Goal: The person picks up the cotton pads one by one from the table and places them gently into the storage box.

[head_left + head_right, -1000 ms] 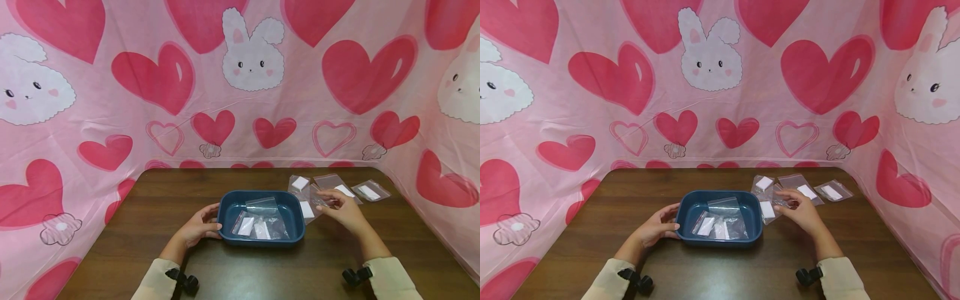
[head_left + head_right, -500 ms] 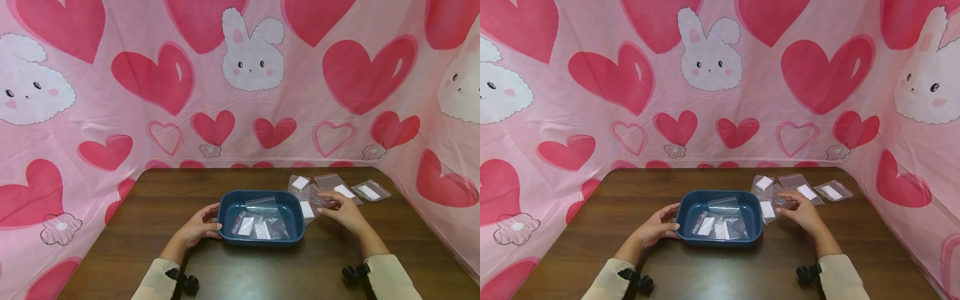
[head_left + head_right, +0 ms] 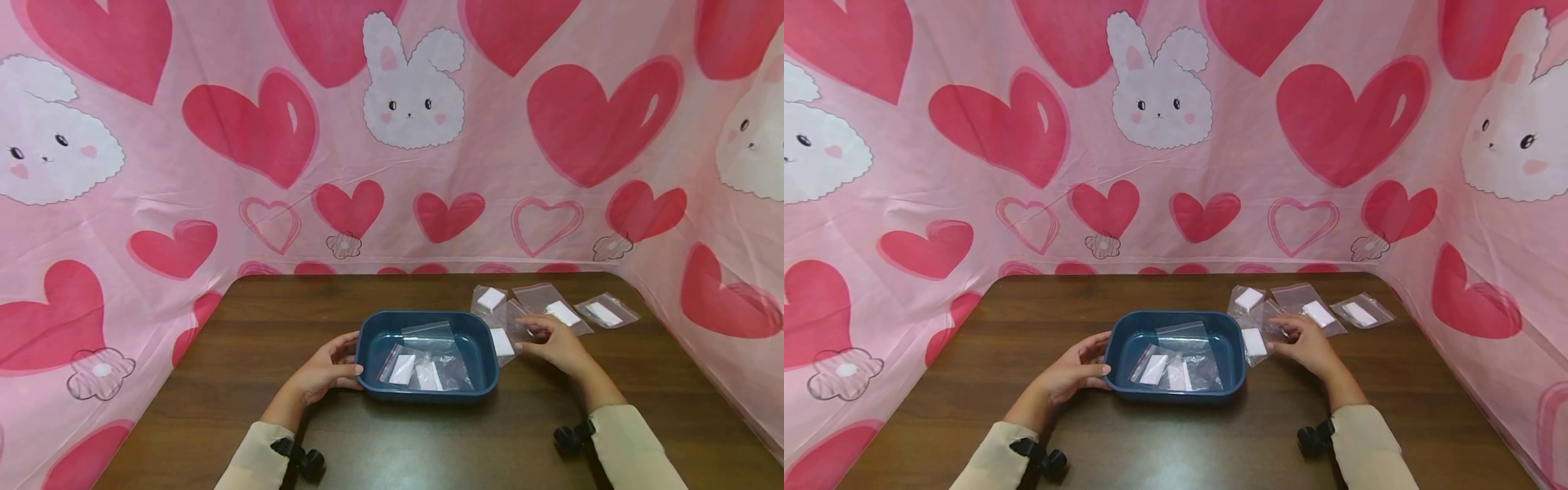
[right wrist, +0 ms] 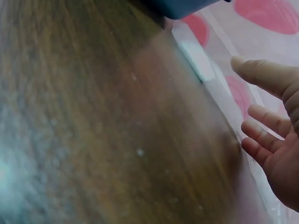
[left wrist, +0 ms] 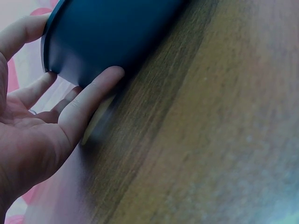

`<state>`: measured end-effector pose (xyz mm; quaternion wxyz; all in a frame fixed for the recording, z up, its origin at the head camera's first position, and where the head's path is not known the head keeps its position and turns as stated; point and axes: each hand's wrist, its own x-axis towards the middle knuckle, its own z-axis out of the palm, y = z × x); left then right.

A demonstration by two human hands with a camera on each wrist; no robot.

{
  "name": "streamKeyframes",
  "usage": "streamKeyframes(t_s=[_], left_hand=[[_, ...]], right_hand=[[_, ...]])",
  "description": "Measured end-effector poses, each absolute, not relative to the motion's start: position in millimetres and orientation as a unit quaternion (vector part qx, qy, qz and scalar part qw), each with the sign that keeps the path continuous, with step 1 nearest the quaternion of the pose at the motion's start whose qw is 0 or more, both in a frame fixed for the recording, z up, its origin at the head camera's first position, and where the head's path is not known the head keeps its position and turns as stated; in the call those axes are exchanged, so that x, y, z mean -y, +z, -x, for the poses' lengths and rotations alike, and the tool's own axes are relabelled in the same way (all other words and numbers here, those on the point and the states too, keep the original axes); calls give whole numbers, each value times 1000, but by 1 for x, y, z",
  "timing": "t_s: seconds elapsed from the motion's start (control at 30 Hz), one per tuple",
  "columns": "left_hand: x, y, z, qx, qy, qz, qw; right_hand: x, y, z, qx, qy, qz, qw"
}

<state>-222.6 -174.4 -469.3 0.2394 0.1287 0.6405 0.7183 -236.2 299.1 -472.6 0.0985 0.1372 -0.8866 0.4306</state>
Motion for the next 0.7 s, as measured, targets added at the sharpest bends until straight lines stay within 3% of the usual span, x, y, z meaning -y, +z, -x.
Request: streamKeyframes(t_s=[0.7], left_hand=[[174,-469,224,-643,715,-128,243]], right_hand=[[-300,-484,248,916,360,-154,86]])
